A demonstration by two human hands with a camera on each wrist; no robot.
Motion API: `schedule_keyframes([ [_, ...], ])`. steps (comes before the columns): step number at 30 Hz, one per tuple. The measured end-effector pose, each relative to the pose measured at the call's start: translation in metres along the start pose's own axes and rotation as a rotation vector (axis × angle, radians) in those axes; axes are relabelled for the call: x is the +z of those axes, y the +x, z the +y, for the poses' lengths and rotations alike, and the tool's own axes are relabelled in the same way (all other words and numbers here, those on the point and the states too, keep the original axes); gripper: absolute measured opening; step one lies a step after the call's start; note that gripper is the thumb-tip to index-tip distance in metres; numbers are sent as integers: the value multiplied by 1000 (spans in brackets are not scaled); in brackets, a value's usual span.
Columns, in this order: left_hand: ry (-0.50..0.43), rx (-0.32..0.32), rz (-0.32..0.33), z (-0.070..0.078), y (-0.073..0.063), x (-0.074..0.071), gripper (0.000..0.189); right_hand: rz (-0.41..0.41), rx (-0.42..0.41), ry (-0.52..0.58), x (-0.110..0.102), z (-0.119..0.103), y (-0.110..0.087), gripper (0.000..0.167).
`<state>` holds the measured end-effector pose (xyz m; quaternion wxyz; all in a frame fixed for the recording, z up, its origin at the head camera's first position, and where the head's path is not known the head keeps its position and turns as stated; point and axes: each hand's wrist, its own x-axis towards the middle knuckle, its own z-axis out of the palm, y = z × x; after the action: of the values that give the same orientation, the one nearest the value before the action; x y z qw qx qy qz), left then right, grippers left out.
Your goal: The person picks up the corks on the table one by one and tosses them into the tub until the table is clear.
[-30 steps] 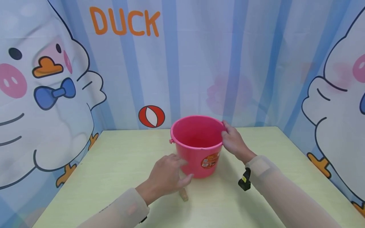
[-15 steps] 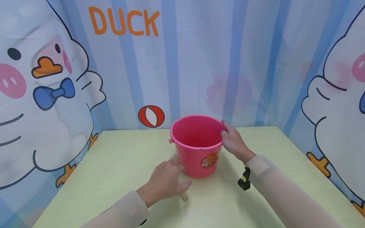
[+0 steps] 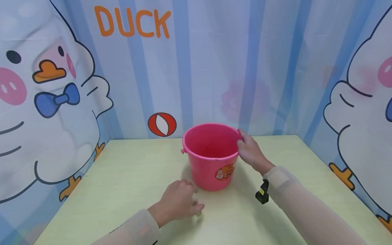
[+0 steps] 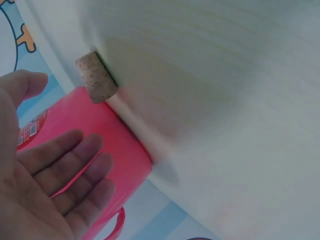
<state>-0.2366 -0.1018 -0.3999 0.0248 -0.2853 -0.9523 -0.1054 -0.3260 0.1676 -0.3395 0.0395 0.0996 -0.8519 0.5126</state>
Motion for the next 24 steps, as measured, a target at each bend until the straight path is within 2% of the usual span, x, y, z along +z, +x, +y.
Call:
schedule_keyframes([
  [8,16,55,16,-1,-4,8,34,3,-1,1,-1,0,0,61],
  [16,31,46,-3,-2,-3,15,35,-1,3,-13,0,0,-1,60],
  [24,26,73,23,0,-6,19,31,-6,-8,1,0,-1,-1,60],
])
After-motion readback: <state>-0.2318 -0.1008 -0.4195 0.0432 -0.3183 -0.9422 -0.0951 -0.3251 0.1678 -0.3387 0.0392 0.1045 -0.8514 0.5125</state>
